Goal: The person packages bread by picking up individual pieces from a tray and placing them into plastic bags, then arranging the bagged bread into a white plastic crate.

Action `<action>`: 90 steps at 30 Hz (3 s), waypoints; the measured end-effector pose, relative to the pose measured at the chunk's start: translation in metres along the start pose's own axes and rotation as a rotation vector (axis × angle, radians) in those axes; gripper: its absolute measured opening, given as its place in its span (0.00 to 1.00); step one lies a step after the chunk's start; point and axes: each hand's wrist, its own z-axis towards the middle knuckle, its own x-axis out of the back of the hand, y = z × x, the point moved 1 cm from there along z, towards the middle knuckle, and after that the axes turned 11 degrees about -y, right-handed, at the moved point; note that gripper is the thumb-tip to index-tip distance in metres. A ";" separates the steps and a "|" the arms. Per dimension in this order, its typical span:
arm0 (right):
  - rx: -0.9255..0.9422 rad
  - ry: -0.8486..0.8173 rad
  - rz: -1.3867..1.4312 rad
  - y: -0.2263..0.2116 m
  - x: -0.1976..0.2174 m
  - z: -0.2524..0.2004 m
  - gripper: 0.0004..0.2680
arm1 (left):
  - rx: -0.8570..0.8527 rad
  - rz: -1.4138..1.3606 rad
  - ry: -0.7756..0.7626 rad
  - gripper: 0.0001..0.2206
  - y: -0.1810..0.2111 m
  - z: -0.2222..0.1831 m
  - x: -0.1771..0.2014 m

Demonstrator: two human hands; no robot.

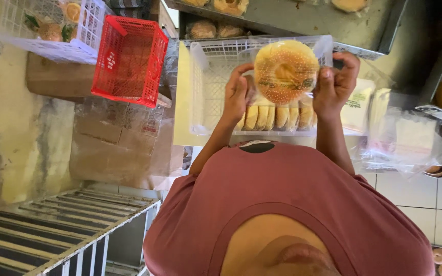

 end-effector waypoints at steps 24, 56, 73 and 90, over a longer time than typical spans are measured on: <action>-0.345 -0.012 -0.234 0.007 -0.033 -0.025 0.13 | -0.136 0.882 0.329 0.12 0.061 0.006 -0.040; -0.547 -0.064 -0.365 -0.008 0.035 -0.009 0.07 | -0.054 0.752 0.535 0.22 0.048 -0.021 0.012; -0.914 -0.671 -1.157 0.016 0.008 -0.053 0.09 | -0.100 0.726 0.682 0.22 0.082 -0.076 0.081; -0.903 -0.664 -1.072 0.032 -0.042 -0.070 0.10 | 0.039 0.889 0.481 0.18 0.107 -0.083 0.084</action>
